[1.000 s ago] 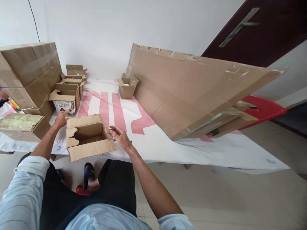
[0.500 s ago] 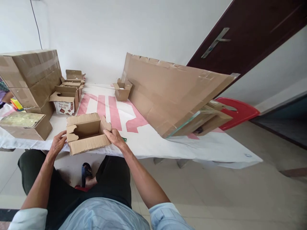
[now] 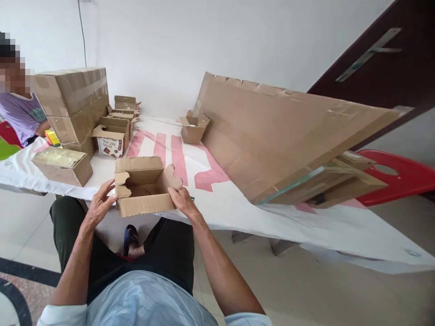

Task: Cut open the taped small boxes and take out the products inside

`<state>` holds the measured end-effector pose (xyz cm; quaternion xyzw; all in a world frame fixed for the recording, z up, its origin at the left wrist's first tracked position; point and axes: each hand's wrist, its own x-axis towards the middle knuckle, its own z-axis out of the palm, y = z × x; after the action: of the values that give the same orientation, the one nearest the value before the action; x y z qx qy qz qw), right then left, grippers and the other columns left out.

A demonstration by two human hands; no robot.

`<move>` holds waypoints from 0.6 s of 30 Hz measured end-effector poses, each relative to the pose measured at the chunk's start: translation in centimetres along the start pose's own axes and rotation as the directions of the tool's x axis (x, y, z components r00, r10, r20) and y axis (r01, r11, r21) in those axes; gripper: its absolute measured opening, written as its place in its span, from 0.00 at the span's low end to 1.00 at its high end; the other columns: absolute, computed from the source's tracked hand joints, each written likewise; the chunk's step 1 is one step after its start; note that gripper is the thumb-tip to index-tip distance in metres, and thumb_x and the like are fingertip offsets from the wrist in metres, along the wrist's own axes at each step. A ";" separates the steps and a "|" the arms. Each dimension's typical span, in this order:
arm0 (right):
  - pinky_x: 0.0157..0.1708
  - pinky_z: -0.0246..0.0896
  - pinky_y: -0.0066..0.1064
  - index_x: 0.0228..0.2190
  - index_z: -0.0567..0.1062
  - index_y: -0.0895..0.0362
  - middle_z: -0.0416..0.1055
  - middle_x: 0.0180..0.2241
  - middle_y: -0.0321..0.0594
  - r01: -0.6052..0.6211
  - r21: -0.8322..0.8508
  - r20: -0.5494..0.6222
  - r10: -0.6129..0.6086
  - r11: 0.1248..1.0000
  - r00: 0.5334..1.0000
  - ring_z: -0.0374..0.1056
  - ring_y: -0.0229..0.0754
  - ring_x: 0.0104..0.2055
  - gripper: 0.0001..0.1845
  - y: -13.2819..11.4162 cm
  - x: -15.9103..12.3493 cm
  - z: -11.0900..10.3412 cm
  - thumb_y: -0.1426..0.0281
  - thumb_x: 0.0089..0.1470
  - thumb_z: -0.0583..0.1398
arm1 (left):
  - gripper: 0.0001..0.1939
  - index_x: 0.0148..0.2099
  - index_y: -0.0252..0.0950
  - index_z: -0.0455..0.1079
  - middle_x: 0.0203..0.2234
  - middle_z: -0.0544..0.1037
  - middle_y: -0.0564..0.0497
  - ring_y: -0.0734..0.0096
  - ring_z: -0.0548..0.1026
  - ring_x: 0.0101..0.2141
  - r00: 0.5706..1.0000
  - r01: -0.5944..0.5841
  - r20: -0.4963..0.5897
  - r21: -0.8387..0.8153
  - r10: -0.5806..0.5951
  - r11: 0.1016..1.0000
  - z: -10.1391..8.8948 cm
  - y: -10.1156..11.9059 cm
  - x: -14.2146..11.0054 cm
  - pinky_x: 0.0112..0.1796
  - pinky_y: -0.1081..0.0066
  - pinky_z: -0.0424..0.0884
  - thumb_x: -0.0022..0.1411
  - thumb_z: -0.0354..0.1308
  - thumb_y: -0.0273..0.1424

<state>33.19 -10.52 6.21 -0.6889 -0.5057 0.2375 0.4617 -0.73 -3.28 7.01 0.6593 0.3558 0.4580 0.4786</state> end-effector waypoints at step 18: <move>0.40 0.65 0.41 0.25 0.69 0.47 0.69 0.25 0.38 -0.195 0.136 -0.078 0.207 0.971 0.975 0.67 0.52 0.36 0.13 -0.2 4.1 3.0 0.55 0.56 0.55 | 0.33 0.71 0.43 0.74 0.68 0.76 0.35 0.43 0.80 0.65 0.899 -0.058 -0.381 0.390 0.218 0.919 1.8 -4.1 -1.4 0.53 0.51 0.86 0.73 0.69 0.52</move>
<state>32.27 -5.57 5.58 -0.7159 -0.3952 0.2831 0.5012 0.34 -3.92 2.46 0.6482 0.4806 0.5462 0.2248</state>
